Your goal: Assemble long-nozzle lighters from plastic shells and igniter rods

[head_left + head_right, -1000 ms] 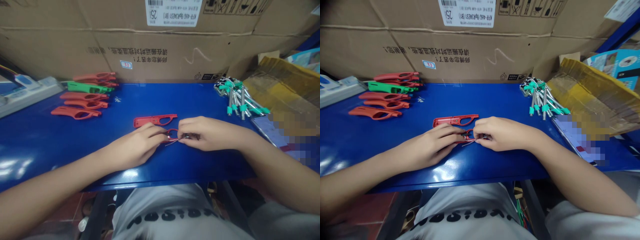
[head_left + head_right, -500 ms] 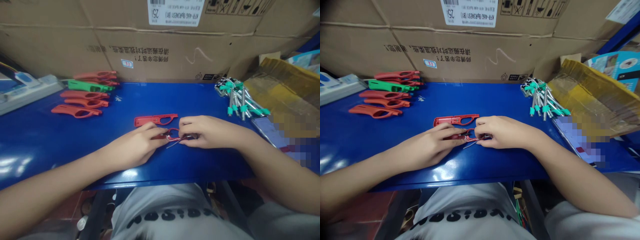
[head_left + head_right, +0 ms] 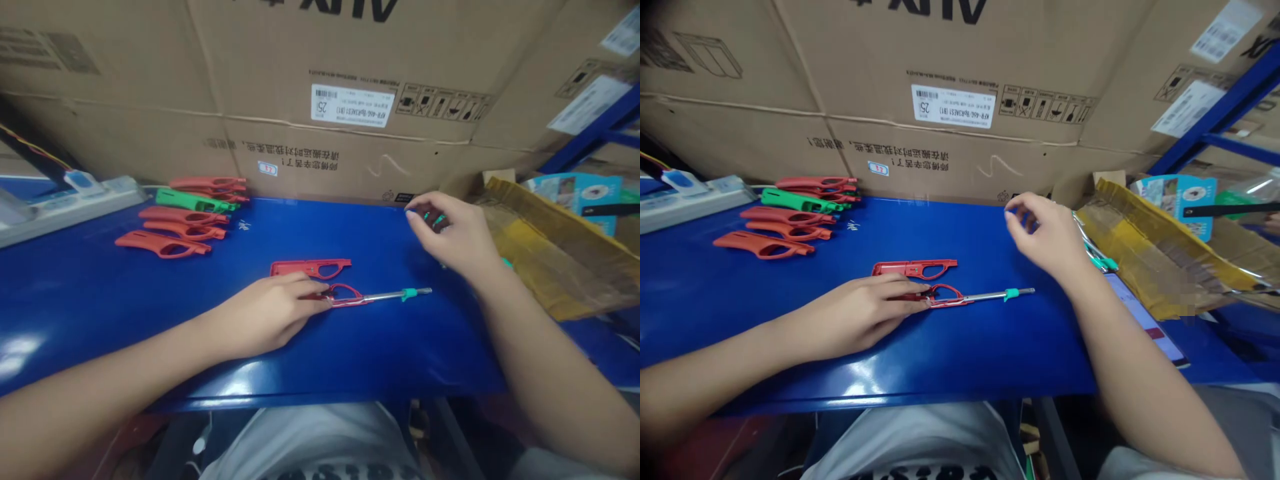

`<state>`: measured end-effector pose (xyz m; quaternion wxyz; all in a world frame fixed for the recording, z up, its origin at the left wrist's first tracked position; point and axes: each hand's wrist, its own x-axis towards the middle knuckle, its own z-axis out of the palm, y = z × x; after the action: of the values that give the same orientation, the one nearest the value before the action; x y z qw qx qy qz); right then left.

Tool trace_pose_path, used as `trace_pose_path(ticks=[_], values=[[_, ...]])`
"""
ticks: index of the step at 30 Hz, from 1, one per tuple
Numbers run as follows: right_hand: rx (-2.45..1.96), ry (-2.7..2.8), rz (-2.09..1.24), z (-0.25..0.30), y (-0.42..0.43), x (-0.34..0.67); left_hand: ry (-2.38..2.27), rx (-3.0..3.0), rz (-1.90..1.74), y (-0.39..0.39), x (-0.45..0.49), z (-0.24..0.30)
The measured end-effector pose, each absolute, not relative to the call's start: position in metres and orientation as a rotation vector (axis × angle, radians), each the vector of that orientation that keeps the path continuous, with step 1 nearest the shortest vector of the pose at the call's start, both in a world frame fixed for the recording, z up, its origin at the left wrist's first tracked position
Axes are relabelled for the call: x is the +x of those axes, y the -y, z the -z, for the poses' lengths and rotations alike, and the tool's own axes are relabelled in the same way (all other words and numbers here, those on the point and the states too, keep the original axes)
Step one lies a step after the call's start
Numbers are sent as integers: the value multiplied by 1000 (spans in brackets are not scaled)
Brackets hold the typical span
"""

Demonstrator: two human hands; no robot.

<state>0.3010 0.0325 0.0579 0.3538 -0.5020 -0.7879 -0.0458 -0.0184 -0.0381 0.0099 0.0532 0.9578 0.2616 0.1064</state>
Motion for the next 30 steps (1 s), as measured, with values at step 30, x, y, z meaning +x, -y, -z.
trace_pose_path(ticks=[30], values=[[-2073, 2001, 391, -3, -96, 354, -604, 2897, -487, 36, -15, -12]])
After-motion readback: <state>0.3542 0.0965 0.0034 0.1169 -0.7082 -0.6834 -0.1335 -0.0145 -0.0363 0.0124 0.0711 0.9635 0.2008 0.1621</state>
